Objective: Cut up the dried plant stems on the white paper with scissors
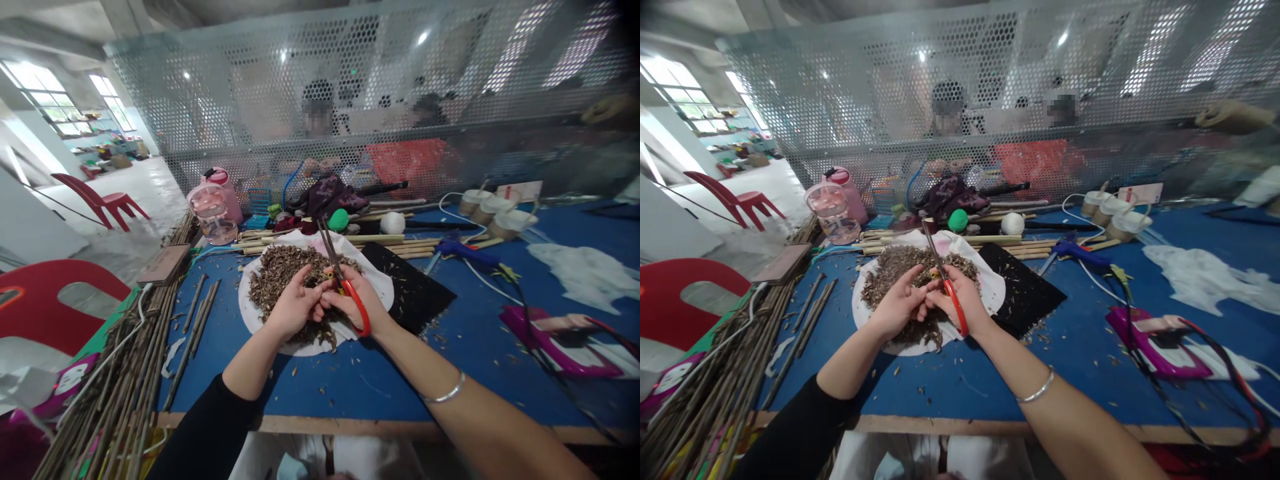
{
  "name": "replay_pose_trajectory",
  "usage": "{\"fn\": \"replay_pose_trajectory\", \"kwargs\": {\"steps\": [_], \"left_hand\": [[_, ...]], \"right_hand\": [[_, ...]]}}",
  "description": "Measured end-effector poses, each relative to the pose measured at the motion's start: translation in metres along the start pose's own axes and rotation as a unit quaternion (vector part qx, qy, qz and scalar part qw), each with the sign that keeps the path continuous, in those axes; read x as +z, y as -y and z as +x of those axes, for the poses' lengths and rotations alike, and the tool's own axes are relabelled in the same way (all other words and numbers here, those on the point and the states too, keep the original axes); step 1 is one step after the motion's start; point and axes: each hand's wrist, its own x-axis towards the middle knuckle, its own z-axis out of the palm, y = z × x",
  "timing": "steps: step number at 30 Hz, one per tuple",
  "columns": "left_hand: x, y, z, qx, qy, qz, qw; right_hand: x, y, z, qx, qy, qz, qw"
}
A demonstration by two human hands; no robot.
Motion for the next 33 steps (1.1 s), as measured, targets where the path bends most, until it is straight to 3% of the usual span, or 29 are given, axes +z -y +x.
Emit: {"fn": "replay_pose_trajectory", "kwargs": {"steps": [8, 13, 17, 21, 28, 33], "left_hand": [[0.002, 0.001, 0.001, 0.010, -0.018, 0.038, 0.999], [-0.004, 0.003, 0.004, 0.020, -0.073, 0.070, 0.995], [-0.006, 0.002, 0.001, 0.145, -0.115, 0.219, 0.958], [-0.004, 0.001, -0.001, 0.233, -0.094, 0.297, 0.921], [-0.007, -0.006, -0.003, 0.233, -0.049, 0.272, 0.932], [-0.006, -0.006, 0.000, 0.122, -0.048, 0.137, 0.982]], "right_hand": [[-0.002, -0.002, -0.001, -0.025, -0.034, -0.095, 0.995], [-0.002, -0.001, 0.001, -0.037, -0.072, -0.105, 0.991], [-0.002, 0.000, 0.003, -0.027, -0.087, -0.085, 0.992], [-0.003, 0.000, 0.003, -0.016, -0.085, -0.075, 0.993], [-0.005, -0.001, 0.001, 0.021, -0.040, -0.054, 0.998], [-0.006, 0.004, 0.000, 0.008, -0.013, -0.100, 0.995]]}}
